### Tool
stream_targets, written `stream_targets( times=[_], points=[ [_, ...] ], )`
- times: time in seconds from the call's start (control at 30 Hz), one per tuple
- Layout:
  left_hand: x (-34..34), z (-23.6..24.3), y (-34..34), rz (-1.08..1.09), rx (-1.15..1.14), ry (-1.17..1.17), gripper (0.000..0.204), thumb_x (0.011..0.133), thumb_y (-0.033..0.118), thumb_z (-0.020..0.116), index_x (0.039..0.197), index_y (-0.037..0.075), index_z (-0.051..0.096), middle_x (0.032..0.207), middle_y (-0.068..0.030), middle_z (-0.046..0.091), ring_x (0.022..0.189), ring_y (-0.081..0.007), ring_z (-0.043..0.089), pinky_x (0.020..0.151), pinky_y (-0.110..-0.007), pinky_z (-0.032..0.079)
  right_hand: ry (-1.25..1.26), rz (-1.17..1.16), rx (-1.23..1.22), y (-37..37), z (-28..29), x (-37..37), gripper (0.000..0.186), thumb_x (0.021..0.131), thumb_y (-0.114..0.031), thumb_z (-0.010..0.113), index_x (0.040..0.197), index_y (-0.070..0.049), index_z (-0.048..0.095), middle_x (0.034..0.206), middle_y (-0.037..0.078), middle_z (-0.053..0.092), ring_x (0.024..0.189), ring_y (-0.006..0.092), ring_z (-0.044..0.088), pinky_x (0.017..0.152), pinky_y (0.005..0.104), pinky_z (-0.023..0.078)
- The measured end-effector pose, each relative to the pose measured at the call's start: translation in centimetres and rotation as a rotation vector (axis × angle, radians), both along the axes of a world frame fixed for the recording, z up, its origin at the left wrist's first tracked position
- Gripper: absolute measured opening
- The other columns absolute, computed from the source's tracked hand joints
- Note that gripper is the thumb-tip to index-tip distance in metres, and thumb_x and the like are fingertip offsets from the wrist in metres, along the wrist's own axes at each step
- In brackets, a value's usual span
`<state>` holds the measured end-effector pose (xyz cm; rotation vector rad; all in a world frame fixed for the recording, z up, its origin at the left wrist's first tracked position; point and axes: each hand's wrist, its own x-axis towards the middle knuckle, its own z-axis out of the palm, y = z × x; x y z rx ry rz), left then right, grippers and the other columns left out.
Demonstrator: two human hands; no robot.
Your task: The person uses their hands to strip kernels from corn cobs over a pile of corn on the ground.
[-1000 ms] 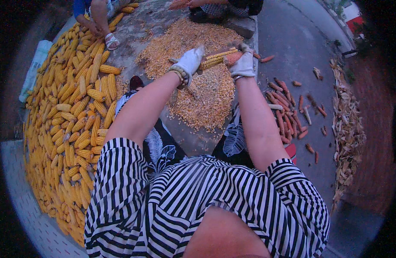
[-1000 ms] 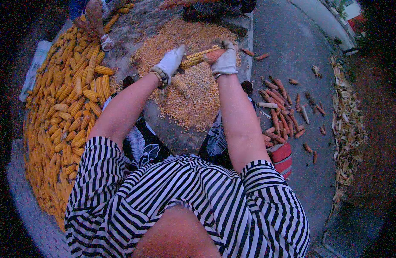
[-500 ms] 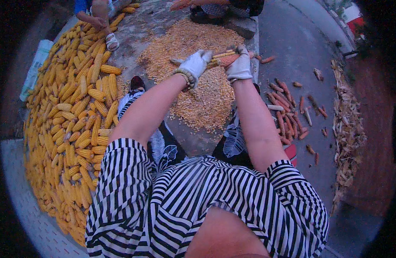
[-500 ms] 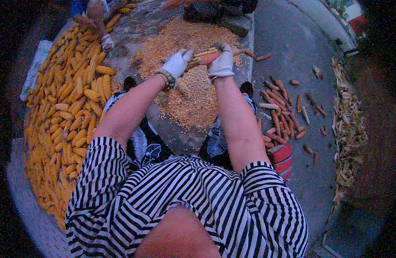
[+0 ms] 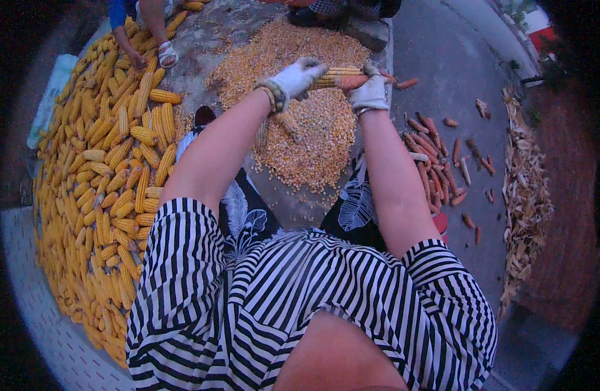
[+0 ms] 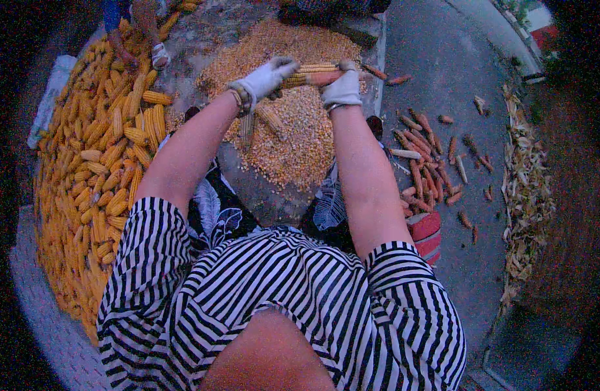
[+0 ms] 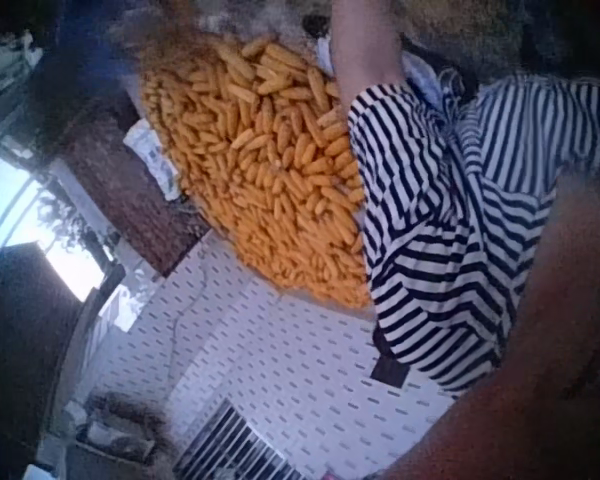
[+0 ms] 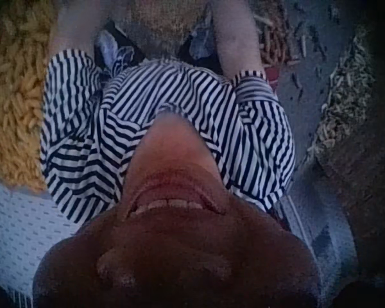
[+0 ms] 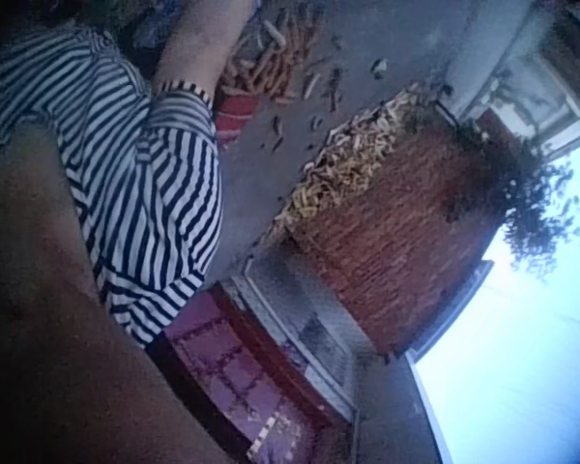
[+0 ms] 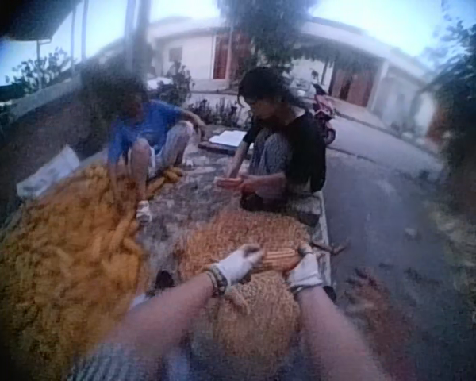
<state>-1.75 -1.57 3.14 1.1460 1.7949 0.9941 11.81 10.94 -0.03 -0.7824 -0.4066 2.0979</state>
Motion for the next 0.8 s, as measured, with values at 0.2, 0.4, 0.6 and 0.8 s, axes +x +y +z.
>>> stream_targets(
  times=[0.2, 0.4, 0.6, 0.8],
  points=[
    [1.4, -2.4, 0.1, 0.145, 0.075, 0.286, 0.060, 0.087, 0.054, 0.034, 0.115, 0.005, 0.052, 0.105, -0.0231, 0.058, 0.101, -0.0386, 0.054, 0.085, -0.043, 0.041, -0.005, 0.073, -0.041, 0.4, -0.7, 0.2, 0.021, 0.084, -0.019, 0.051, 0.096, -0.002, 0.049, 0.092, 0.012, 0.056, 0.086, 0.0281, 0.056, 0.078, 0.0417, 0.048],
    [-2.6, -5.4, 2.0, 0.286, -0.298, -0.265, 0.062, 0.090, 0.051, 0.028, 0.110, -0.001, 0.055, 0.104, -0.0195, 0.060, 0.091, -0.0311, 0.060, 0.077, -0.039, 0.047, -0.076, 0.021, 0.228, 0.0, -1.6, -1.5, 0.016, 0.083, -0.017, 0.053, 0.092, -0.003, 0.051, 0.085, 0.008, 0.056, 0.075, 0.0231, 0.057, 0.069, 0.0348, 0.050],
    [-0.2, -0.6, -0.5, 0.434, -0.217, -0.490, 0.074, 0.084, 0.067, 0.021, 0.114, 0.006, 0.050, 0.091, -0.0111, 0.060, 0.064, -0.0246, 0.059, 0.058, -0.040, 0.051, -0.109, 0.100, 0.227, -1.7, 0.7, -0.3, 0.015, 0.082, -0.018, 0.056, 0.088, -0.005, 0.053, 0.078, 0.008, 0.056, 0.070, 0.0230, 0.057, 0.065, 0.0344, 0.050],
    [0.3, 1.0, 0.0, 0.009, -0.016, -0.170, 0.061, 0.084, 0.058, 0.044, 0.121, 0.010, 0.046, 0.093, -0.0073, 0.060, 0.059, -0.0133, 0.053, 0.050, -0.027, 0.045, -0.051, -0.011, -0.058, 1.3, -1.4, 0.3, 0.025, 0.085, -0.025, 0.048, 0.097, -0.003, 0.047, 0.090, 0.018, 0.056, 0.079, 0.0330, 0.058, 0.072, 0.0501, 0.049]
  ],
)
